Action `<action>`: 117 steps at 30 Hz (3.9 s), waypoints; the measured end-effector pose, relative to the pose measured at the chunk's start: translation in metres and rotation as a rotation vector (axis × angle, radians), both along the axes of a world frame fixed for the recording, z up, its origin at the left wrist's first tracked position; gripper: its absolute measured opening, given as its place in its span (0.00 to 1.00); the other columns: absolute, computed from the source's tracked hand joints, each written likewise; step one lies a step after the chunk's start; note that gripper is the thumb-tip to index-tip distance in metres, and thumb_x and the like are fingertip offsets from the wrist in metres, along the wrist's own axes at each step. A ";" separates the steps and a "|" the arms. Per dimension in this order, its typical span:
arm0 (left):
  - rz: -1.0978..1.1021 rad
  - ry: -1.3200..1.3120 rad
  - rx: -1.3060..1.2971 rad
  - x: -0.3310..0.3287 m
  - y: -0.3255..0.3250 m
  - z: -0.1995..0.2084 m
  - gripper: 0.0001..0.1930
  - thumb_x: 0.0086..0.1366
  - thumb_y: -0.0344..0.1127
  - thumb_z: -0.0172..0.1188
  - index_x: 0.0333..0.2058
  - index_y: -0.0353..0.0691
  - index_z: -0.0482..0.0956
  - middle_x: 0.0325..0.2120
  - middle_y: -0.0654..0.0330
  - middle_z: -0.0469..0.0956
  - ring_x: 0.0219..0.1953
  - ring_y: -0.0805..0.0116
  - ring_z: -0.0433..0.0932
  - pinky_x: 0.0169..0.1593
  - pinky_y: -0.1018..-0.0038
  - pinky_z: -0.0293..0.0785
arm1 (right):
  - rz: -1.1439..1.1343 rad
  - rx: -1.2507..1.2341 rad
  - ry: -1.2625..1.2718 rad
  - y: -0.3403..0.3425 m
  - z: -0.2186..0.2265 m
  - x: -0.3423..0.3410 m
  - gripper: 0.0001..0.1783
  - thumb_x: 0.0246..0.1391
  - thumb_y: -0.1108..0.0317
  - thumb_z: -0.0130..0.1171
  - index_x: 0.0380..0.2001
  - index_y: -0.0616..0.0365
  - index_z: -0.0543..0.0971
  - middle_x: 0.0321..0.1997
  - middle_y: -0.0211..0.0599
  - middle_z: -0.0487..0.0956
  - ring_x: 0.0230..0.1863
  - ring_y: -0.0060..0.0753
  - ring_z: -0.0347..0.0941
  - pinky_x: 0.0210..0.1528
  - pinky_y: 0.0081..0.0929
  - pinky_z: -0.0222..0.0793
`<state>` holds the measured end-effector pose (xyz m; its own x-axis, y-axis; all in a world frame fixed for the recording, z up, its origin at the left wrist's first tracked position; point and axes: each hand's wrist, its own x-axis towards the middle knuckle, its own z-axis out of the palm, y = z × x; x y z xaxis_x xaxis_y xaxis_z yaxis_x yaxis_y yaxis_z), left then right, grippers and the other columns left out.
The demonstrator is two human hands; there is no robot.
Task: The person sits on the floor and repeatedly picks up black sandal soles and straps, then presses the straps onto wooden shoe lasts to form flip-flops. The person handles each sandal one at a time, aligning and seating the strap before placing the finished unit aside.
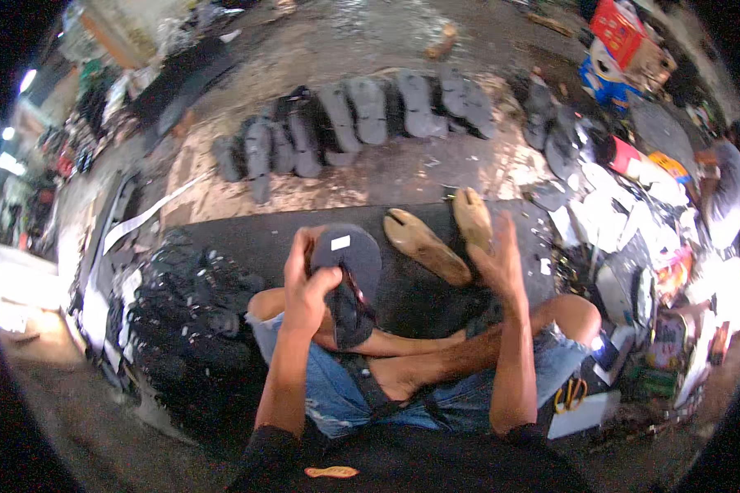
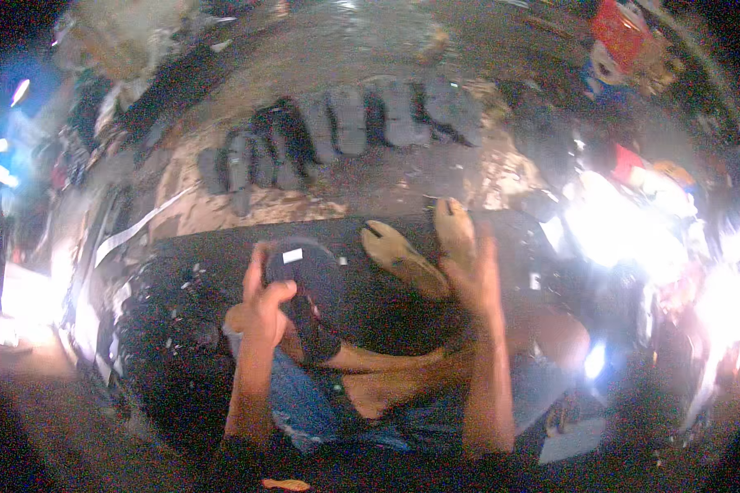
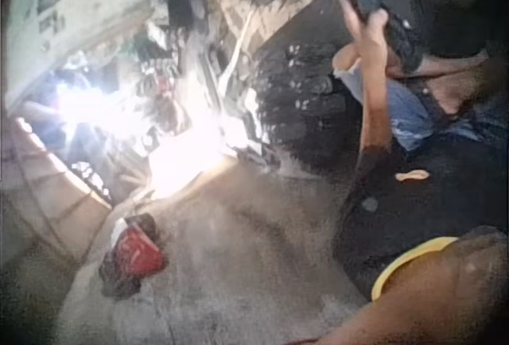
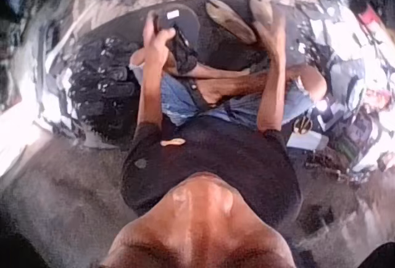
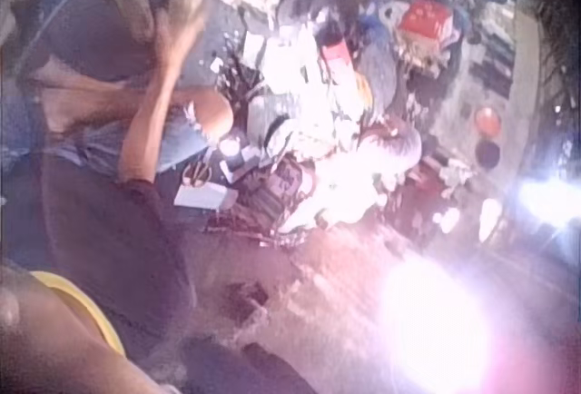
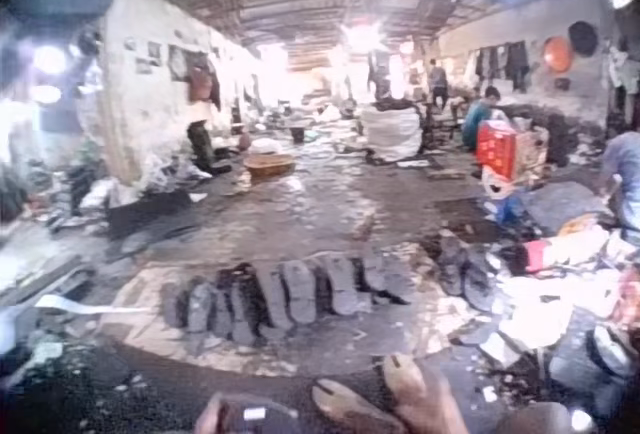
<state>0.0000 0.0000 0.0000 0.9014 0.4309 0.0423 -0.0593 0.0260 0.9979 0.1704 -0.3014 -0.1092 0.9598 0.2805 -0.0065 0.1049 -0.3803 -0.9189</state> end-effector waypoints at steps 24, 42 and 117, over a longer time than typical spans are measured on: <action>0.121 -0.484 -0.553 -0.022 0.006 0.018 0.30 0.74 0.35 0.67 0.69 0.55 0.63 0.67 0.48 0.72 0.71 0.42 0.71 0.65 0.30 0.76 | 0.383 0.329 0.085 0.020 0.137 -0.172 0.32 0.60 0.64 0.69 0.64 0.71 0.78 0.65 0.56 0.82 0.66 0.44 0.80 0.68 0.39 0.74; -0.065 0.250 -0.791 -0.150 -0.082 -0.076 0.50 0.65 0.46 0.71 0.77 0.32 0.53 0.73 0.42 0.67 0.76 0.50 0.66 0.77 0.53 0.64 | 0.709 0.223 -0.281 0.026 0.082 -0.203 0.43 0.45 0.56 0.87 0.66 0.44 0.80 0.70 0.52 0.68 0.78 0.70 0.57 0.79 0.63 0.55; -0.022 -0.133 -1.165 -0.047 0.019 -0.086 0.38 0.76 0.69 0.54 0.66 0.40 0.72 0.52 0.54 0.76 0.43 0.65 0.74 0.42 0.64 0.74 | 0.426 0.159 -0.089 0.019 0.098 -0.116 0.63 0.57 0.74 0.69 0.84 0.55 0.38 0.84 0.49 0.52 0.85 0.48 0.45 0.83 0.45 0.47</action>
<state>-0.0472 0.0191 -0.0863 0.9272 0.2562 -0.2731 -0.1497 0.9221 0.3567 0.0544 -0.2826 -0.0113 0.7534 0.6412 0.1457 0.3024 -0.1411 -0.9427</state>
